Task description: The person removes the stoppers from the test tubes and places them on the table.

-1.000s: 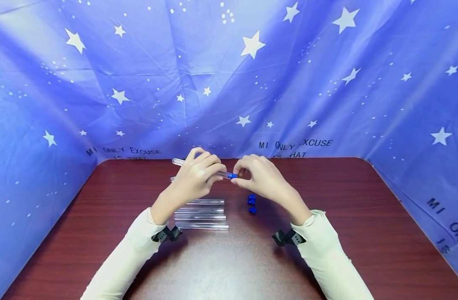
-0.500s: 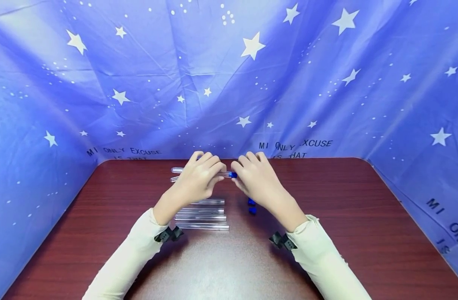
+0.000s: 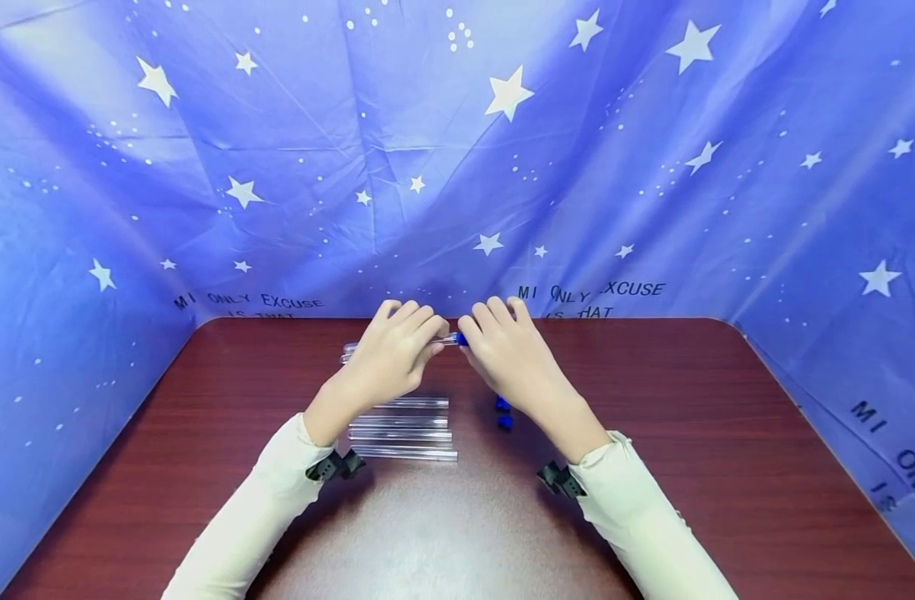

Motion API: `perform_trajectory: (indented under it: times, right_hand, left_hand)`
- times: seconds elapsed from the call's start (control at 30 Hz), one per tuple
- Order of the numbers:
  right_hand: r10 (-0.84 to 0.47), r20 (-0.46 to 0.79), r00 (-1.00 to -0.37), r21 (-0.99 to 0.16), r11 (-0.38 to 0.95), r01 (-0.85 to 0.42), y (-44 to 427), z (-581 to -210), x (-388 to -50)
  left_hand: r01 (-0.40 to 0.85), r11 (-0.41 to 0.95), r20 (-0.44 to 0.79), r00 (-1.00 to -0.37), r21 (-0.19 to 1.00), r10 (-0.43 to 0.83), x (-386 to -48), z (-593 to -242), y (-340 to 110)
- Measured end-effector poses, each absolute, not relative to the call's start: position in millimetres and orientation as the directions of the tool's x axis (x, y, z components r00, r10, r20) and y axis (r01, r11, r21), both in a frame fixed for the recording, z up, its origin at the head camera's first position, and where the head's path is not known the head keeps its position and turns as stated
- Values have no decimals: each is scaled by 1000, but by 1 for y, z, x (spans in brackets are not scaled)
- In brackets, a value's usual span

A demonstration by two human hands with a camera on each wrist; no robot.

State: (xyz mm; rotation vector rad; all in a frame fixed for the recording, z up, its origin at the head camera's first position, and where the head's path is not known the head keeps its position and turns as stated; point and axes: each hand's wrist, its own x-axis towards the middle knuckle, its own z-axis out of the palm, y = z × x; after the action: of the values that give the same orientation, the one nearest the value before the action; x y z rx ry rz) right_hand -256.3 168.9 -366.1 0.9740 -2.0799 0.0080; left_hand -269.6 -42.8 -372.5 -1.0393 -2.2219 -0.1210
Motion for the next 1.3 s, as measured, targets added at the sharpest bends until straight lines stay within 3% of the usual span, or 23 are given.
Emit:
perform_trajectory:
  times: [0.8,0.97,1.3]
  right_hand:
    - [-564,690,-454,150,724,-673,186,-350,-257]
    - [-564,668,-486,91,709,-699,190,-344,-256]
    - [-620,595,-512,93,685,-722,201,-351,-250]
  left_hand:
    - [746,654,619,-459,-121,638,-277,-375,-47]
    - [775,626,570,-475,-90,671,-279,-372,-51]
    - [801,599,427,-535,-19,729,-283,-367,-55]
